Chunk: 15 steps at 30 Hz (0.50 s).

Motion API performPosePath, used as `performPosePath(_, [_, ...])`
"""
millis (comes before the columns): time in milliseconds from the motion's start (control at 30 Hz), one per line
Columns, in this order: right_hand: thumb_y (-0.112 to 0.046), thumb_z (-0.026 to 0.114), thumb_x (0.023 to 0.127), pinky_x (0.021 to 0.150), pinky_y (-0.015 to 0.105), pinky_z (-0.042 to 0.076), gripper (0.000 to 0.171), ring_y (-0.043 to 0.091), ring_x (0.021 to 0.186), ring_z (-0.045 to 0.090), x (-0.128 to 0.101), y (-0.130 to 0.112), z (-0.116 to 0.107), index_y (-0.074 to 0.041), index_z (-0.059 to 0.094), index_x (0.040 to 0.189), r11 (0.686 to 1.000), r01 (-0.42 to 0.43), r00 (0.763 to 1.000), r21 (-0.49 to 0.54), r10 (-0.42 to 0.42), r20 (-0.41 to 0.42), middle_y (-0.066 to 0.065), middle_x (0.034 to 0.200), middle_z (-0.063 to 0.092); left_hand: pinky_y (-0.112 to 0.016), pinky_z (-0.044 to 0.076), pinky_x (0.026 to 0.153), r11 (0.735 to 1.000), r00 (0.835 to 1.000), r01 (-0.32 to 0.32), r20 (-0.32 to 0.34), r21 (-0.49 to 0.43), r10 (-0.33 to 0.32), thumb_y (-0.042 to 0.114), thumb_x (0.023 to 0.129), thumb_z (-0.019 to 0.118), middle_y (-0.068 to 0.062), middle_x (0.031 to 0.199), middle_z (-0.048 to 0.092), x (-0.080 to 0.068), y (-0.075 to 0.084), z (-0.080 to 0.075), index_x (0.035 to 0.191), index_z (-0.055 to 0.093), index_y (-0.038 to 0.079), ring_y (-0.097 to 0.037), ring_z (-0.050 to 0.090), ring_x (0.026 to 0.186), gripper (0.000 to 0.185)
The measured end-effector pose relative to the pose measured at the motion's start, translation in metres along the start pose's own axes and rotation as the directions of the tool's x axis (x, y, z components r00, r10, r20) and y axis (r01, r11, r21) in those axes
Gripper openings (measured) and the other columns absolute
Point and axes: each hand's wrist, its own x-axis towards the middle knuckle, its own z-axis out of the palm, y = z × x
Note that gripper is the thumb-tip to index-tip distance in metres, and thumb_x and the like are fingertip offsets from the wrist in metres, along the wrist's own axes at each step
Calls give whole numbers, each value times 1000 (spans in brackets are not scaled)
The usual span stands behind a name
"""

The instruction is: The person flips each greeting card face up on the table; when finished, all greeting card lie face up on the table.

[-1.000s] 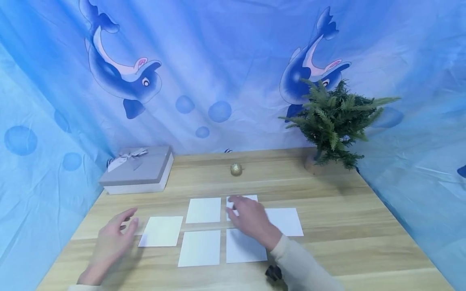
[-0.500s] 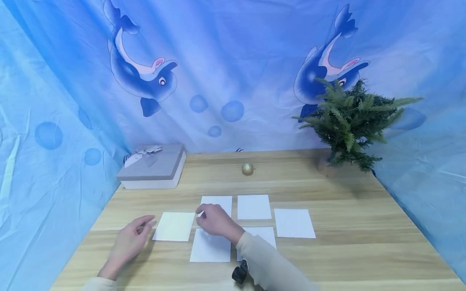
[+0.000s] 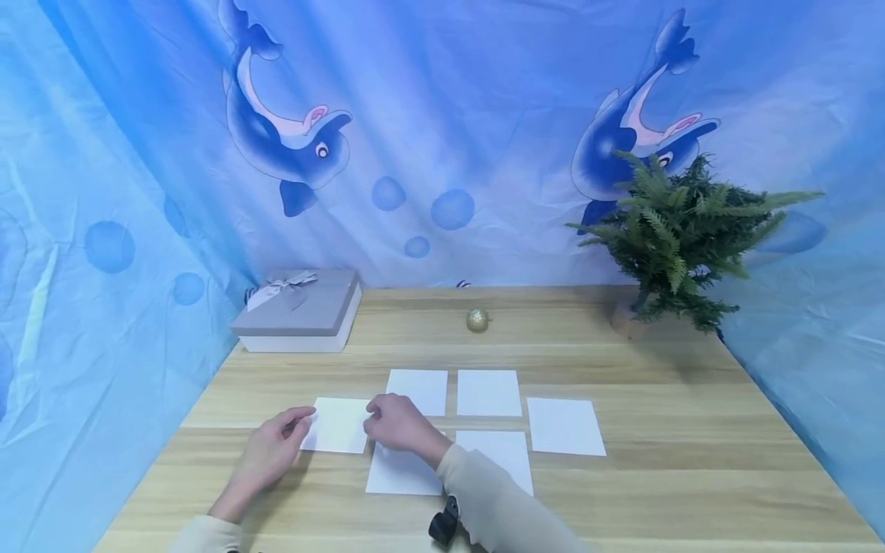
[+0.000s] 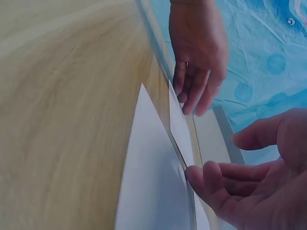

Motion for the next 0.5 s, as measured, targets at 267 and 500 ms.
performPosePath(267, [-20, 61, 88, 72, 31, 54, 36, 22, 88, 65, -3, -4, 3, 3, 65, 116, 995, -66, 998, 70, 67, -10, 11, 98, 70, -40, 50, 90, 993, 996, 88, 20, -84, -87, 18, 100, 52, -11, 111, 68, 2, 7, 9, 119, 67, 5, -24, 61, 102, 28])
performPosePath(500, [-21, 63, 90, 73, 37, 54, 33, 23, 89, 65, -1, -5, 6, 0, 66, 116, 980, -136, 990, 148, 139, -12, 12, 103, 69, -45, 49, 93, 992, 994, 77, -70, -101, -84, 10, 98, 52, -18, 114, 68, 2, 8, 8, 111, 70, 2, -30, 61, 105, 24])
